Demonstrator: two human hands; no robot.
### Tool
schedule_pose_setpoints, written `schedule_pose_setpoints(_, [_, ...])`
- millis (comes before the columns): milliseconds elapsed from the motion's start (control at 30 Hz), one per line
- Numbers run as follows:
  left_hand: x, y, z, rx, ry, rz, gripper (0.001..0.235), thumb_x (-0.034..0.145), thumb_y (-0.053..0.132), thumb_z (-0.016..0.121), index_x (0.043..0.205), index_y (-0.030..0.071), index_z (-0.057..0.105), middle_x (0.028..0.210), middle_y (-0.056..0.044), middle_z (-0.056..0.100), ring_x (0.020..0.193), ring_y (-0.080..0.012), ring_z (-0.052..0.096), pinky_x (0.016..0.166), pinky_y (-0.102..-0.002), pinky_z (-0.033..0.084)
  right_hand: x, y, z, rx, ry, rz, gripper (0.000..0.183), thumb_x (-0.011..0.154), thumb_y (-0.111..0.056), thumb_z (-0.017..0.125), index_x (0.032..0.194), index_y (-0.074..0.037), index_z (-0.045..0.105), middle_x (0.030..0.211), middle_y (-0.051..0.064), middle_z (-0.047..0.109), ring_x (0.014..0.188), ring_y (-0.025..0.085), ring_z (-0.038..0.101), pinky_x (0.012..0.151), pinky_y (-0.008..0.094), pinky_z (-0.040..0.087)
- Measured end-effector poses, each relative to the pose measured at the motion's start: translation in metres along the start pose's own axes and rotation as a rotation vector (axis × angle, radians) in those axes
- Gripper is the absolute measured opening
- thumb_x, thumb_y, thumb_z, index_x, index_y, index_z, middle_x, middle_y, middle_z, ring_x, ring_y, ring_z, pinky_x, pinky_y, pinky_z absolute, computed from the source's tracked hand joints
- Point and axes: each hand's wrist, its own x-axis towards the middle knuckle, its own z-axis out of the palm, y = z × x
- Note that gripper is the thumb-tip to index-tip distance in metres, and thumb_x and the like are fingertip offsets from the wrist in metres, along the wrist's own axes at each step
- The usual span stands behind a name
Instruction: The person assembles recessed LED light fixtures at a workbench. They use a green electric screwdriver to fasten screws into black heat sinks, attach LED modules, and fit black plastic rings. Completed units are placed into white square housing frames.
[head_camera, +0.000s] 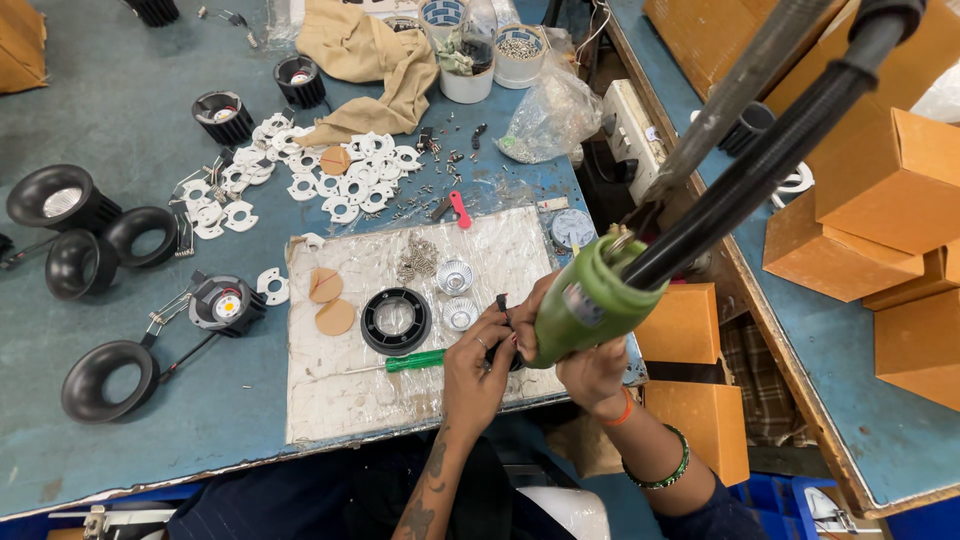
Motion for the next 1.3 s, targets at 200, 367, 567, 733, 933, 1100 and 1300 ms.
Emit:
schedule_pose_setpoints(200, [0.002,0.003,-0.001,-0.005,-0.008,-0.015,0.010,0.090,0.004,0.070,0.093,-0.005,0.071,0.111,-0.019,0.075,0.112,-0.0307,0.074,0.090,-0.037,0.058,-0.004,0.004,0.001,0.004,-0.023,-0.033,0.090,0.083,-0.080,0.069,0.113,0.003,0.054,0.087,0.012,0.058,0.071,0.020,0.058,0.084,0.039,0.053])
schedule_pose_setpoints(367, [0.003,0.006,-0.003,-0.024,-0.023,-0.009,0.009,0.089,0.003,0.069,0.092,-0.005,0.072,0.114,-0.019,0.075,0.112,-0.0303,0.074,0.091,-0.037,0.057,-0.004,0.000,0.000,-0.061,0.022,-0.065,0.092,0.083,-0.082,0.068,0.111,0.004,0.055,0.082,0.010,0.058,0.070,0.022,0.060,0.091,0.043,0.055])
schedule_pose_setpoints(567, [0.001,0.006,-0.002,-0.039,-0.012,0.076,0.007,0.091,0.001,0.069,0.093,-0.005,0.071,0.114,-0.019,0.075,0.121,-0.0323,0.071,0.093,-0.037,0.057,-0.001,0.003,-0.005,-0.025,-0.002,-0.044,0.094,0.083,-0.084,0.066,0.113,0.003,0.054,0.081,0.009,0.056,0.070,0.020,0.058,0.089,0.043,0.056])
schedule_pose_setpoints(733, [0.003,0.008,-0.001,-0.027,-0.004,0.023,0.008,0.090,0.002,0.070,0.093,-0.006,0.071,0.112,-0.018,0.075,0.114,-0.0300,0.073,0.091,-0.036,0.057,-0.003,0.005,-0.008,-0.006,0.023,-0.022,0.095,0.080,-0.084,0.066,0.113,0.004,0.051,0.088,0.014,0.057,0.070,0.021,0.058,0.067,0.036,0.052])
schedule_pose_setpoints(933, [0.004,0.012,-0.002,-0.052,-0.010,0.019,0.008,0.091,0.001,0.068,0.090,-0.006,0.070,0.112,-0.017,0.077,0.114,-0.0293,0.074,0.091,-0.036,0.057,-0.004,0.007,-0.012,0.002,0.029,-0.063,0.094,0.083,-0.083,0.064,0.113,0.005,0.052,0.093,0.013,0.057,0.072,0.020,0.058,0.064,0.035,0.052])
schedule_pose_setpoints(1100, [0.005,0.016,-0.001,-0.071,-0.007,0.052,0.008,0.092,0.000,0.067,0.089,-0.006,0.070,0.114,-0.016,0.077,0.119,-0.0292,0.071,0.093,-0.037,0.057,-0.001,0.006,-0.013,-0.012,-0.023,-0.117,0.091,0.085,-0.083,0.062,0.112,0.003,0.052,0.080,0.015,0.059,0.067,0.019,0.057,0.062,0.033,0.050])
schedule_pose_setpoints(1300, [0.006,0.019,-0.002,-0.078,-0.020,0.015,0.009,0.092,0.002,0.067,0.090,-0.005,0.074,0.117,-0.015,0.077,0.116,-0.0269,0.072,0.092,-0.037,0.058,-0.001,-0.002,-0.010,-0.008,-0.044,-0.117,0.091,0.086,-0.083,0.062,0.112,0.003,0.052,0.078,0.016,0.058,0.066,0.019,0.056,0.063,0.032,0.048])
